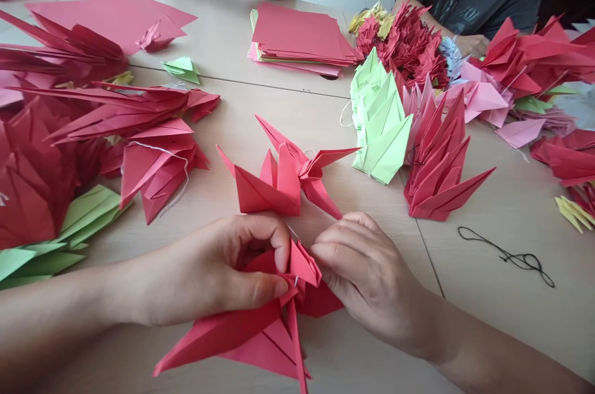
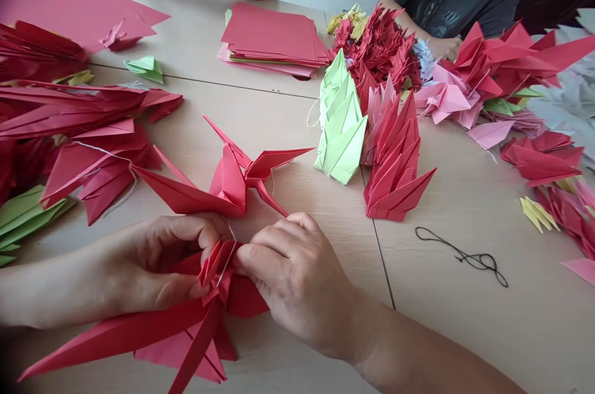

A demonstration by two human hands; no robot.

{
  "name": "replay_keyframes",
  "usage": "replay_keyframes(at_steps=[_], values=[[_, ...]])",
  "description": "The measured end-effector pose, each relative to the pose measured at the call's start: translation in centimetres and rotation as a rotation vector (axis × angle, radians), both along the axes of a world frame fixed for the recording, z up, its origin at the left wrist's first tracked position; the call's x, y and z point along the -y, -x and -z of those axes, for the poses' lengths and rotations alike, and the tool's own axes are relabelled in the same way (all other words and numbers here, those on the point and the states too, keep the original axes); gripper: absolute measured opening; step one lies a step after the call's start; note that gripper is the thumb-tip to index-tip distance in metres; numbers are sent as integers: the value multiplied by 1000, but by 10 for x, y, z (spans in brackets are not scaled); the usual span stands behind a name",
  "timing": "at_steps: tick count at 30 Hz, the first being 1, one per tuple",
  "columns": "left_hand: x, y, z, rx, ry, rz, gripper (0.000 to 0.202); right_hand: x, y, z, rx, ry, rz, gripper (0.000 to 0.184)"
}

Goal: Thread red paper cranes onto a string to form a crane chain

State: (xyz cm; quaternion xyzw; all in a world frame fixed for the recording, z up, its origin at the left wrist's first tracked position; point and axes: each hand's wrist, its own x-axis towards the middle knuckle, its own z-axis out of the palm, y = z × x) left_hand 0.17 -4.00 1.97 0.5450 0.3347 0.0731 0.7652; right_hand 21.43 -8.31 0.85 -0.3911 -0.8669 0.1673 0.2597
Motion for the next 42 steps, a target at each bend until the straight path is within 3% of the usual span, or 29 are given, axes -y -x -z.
replay_keyframes(at_steps=[6,10,17,25,29,35,42], values=[[3,-3,-6,-9,122,-83,13,1,4,-1,-32,-9,20,20],[8,-6,0,-3,163,-118,26,4,5,-2,-24,-33,16,19],[9,-8,5,98,265,-145,24,5,4,0,17,-104,41,20],[9,-8,-2,28,227,-161,23,4,4,1,-12,-98,37,19],[7,-9,-5,17,185,-217,25,5,3,-7,-67,-120,95,8],[5,-11,-2,74,205,-298,30,10,7,-10,-36,-134,75,13],[8,-12,-1,13,146,-356,32,20,14,-9,5,-188,159,17]])
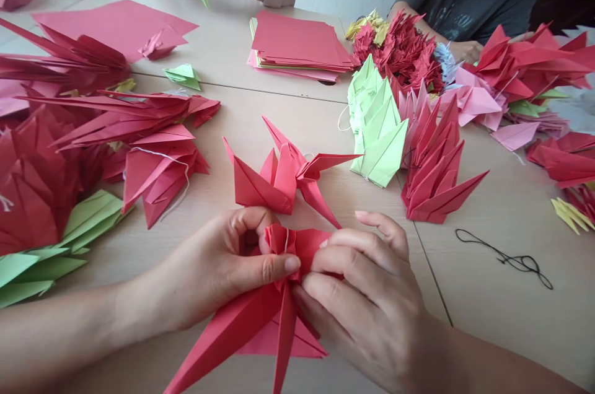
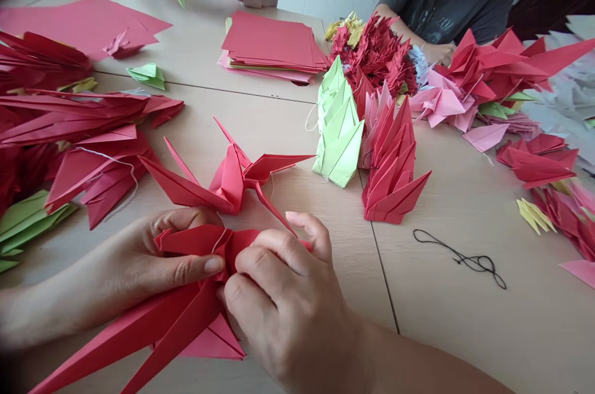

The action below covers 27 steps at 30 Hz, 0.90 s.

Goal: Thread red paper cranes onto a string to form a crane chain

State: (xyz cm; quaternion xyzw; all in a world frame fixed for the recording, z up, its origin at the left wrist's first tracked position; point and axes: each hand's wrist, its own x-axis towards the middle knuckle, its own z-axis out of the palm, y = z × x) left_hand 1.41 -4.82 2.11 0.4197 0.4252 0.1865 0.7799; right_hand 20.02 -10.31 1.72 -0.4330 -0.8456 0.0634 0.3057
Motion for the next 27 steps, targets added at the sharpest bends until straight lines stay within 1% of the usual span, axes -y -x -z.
replay_keyframes(at_steps=[4,10,12,16,18,20,22,24,27], values=[[0,-1,-2,-53,-75,-25,31,2,2,1,16,-11,17,18],[-5,-3,-6,-173,-287,39,30,-2,0,1,30,-2,2,18],[-5,-2,-6,-177,-293,56,29,-2,0,1,34,-5,-4,17],[-4,1,-7,-132,-172,110,27,-1,-2,1,38,3,-10,17],[-3,2,-8,-154,-127,127,30,-1,-2,1,35,-1,-21,18],[-2,3,-9,-199,-156,123,34,-2,-2,1,42,-5,-31,20],[-2,4,-10,-244,-233,126,34,-2,-3,1,59,1,-41,20],[-3,4,-9,-275,-306,160,32,-2,-3,0,72,9,-50,20],[-4,7,-7,-295,-353,201,30,-3,-3,0,84,10,-66,19]])
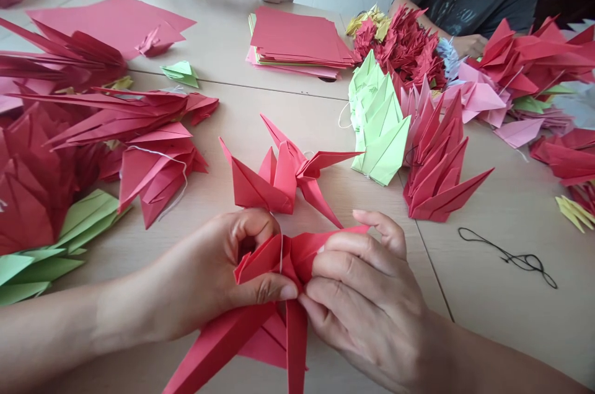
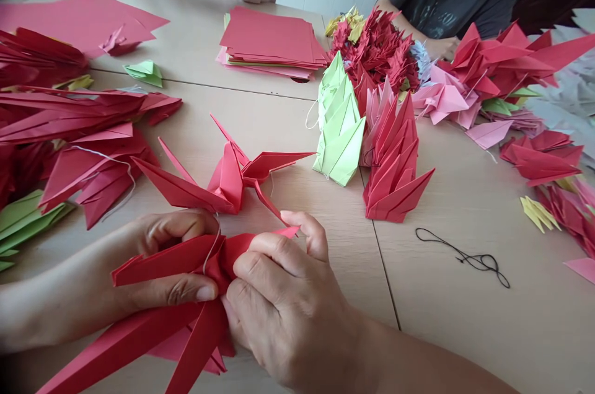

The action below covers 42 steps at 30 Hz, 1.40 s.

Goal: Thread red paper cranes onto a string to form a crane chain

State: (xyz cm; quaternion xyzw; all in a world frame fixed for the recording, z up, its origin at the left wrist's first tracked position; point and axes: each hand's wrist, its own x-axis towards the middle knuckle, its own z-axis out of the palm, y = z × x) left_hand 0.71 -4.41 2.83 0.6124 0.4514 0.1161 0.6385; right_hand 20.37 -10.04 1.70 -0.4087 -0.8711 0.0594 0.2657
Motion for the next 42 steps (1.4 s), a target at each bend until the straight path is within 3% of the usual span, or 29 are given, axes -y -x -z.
replay_keyframes(at_steps=[3,8,15,25,34,42], values=[[0,3,1,-10,8,-8,29,0,-1,0,3,-7,-6,19],[-1,3,0,93,190,21,28,-2,-3,1,-12,1,-1,20],[-1,2,-1,172,230,-2,27,-4,-4,3,-17,-35,-4,17],[-6,-1,-7,169,216,-22,26,-6,-9,3,-12,-28,-9,17],[0,3,6,220,260,-80,20,-7,-8,4,-53,-9,-2,13],[2,7,11,161,169,9,17,-6,-7,5,0,-17,-27,18]])
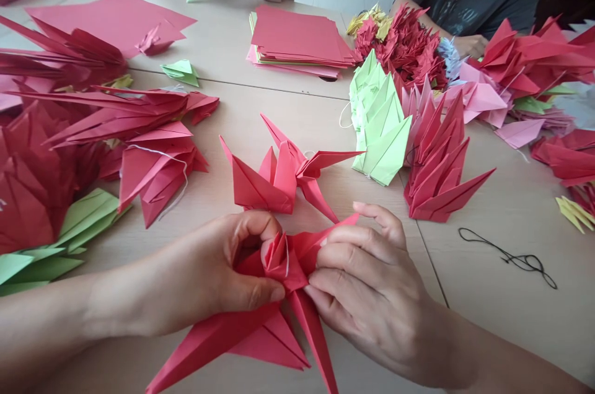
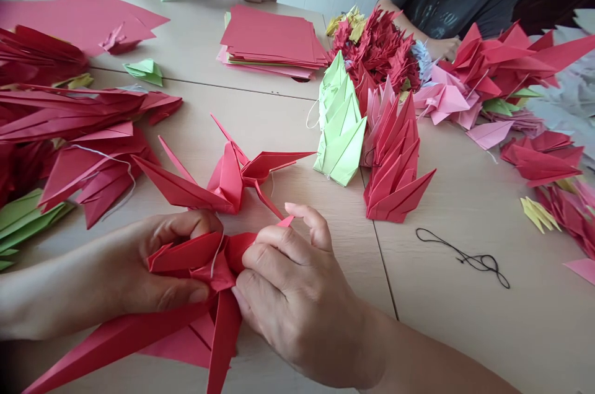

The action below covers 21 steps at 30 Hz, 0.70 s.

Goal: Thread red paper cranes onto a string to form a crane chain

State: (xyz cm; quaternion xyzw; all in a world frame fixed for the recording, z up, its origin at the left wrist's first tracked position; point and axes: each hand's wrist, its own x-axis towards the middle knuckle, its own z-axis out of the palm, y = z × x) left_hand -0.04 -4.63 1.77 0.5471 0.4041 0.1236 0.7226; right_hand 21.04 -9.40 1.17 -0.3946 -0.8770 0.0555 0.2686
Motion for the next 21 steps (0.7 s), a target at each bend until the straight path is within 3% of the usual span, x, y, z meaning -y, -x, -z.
replay_keyframes(at_steps=[9,21], values=[[-4,-3,-3,30,162,-12,16,-1,-2,0,-29,-2,27,12],[-6,-5,-7,88,150,-67,12,0,-1,-3,-46,19,25,20]])
